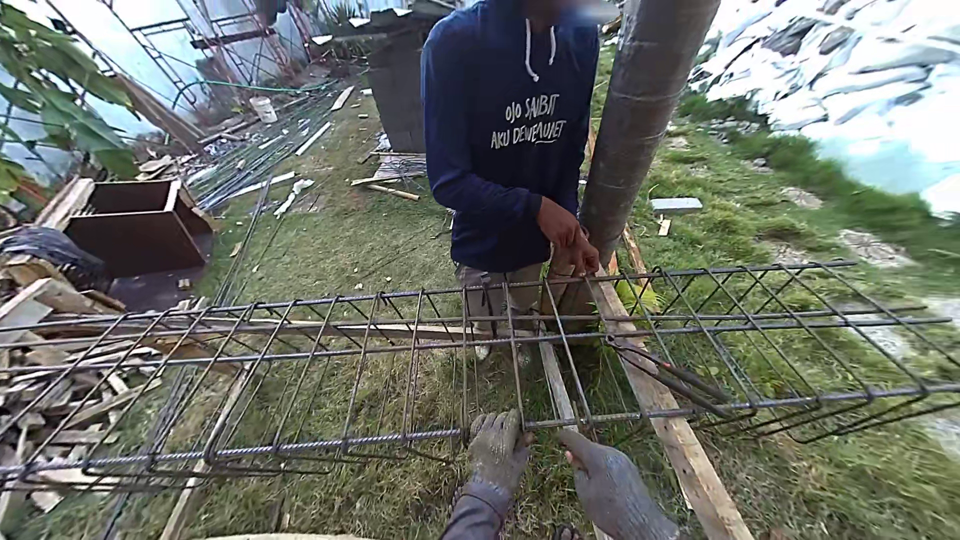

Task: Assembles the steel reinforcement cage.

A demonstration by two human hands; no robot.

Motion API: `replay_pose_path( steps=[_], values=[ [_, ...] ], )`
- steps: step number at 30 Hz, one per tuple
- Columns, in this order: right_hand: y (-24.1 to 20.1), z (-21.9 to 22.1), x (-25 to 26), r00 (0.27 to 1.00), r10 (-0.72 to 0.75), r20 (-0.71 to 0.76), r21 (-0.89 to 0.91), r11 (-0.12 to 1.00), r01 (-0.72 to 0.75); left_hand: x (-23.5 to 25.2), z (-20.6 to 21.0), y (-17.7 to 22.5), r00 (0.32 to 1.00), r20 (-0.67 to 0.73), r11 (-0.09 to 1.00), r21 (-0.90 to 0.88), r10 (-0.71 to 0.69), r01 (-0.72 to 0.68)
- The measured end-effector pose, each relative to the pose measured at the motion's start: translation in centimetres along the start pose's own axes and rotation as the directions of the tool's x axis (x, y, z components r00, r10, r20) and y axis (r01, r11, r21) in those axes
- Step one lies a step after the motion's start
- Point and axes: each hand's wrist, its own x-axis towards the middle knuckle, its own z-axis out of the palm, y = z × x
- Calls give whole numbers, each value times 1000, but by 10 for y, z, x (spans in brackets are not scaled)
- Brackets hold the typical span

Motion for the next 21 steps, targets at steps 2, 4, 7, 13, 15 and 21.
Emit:
replay_pose_path(
  steps=[2,4,7,13,15,21],
  values=[
    [-11,-2,7,998,55,26,-24,998,-54,-2,1,-1,999,-35,1000,15,23,-23],
    [-21,-3,16,996,82,32,-45,996,-81,-3,6,-3,989,-134,997,56,56,-49],
    [-36,1,23,990,115,81,-115,988,-105,-12,20,-6,929,-365,999,25,53,-48],
    [-53,8,47,972,167,162,-191,972,-135,-16,33,-7,809,-587,999,-14,27,-43],
    [-59,6,48,968,186,168,-202,968,-151,-32,26,1,826,-564,998,-67,-22,-19],
    [-64,0,50,956,204,209,-199,966,-163,-50,11,30,876,78,723,-532,-476,441]
  ],
)
